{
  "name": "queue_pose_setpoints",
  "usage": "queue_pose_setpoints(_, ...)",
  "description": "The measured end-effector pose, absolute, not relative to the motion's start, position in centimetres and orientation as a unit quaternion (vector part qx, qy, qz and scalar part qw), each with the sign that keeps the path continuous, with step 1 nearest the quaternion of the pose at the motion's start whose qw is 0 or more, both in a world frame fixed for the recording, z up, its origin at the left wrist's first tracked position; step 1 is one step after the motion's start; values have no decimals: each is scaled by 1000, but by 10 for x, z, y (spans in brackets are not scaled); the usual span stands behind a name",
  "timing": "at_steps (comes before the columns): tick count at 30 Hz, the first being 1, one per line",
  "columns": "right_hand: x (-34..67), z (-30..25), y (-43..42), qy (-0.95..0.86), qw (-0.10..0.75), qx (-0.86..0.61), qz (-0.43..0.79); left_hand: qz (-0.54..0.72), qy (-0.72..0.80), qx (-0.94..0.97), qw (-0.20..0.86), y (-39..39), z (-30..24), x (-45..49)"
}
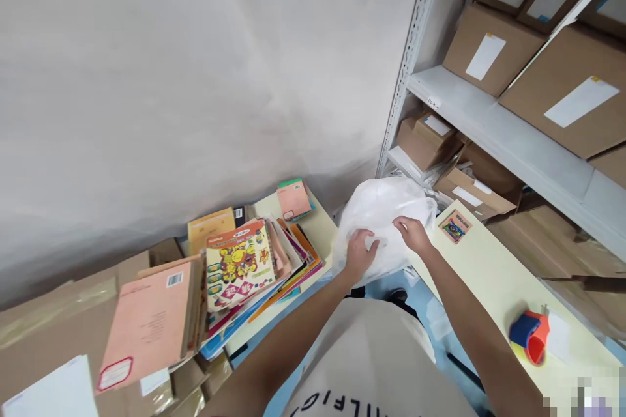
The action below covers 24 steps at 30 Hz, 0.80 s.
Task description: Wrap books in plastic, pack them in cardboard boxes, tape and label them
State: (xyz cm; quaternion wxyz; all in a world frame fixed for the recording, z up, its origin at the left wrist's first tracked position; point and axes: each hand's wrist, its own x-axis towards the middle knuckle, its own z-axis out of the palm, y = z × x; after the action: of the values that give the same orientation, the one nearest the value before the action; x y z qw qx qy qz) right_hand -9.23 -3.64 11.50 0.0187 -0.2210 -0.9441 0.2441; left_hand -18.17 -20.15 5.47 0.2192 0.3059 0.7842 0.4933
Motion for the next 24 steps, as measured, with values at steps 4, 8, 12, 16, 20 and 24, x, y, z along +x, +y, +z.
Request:
queue_pose_setpoints(4, -89, 160, -26, -883, 190, -216, 370, 529, 781, 314, 112, -188, 91, -200)
queue_pose_setpoints(8, -88, 203, -22, -819, 281, -212, 453, 610, 741, 268, 82, -168, 126, -226)
queue_pose_setpoints(12, -82, 233, -19, -739, 367, -205, 527, 648, 658, 316, 216, -155, 151, -247)
queue_pose_setpoints(16, -69, 270, -16, -797, 415, -148, 412, 640, 622, 404, 201, -149, 183, -251)
queue_pose_setpoints(20, -65, 324, -19, -915, 355, -82, 173, 589, 606, 525, 103, -147, 239, -244)
queue_pose_setpoints(24, -69, 365, -24, -958, 281, -7, 54, 525, 571, 631, 26, -149, 301, -233)
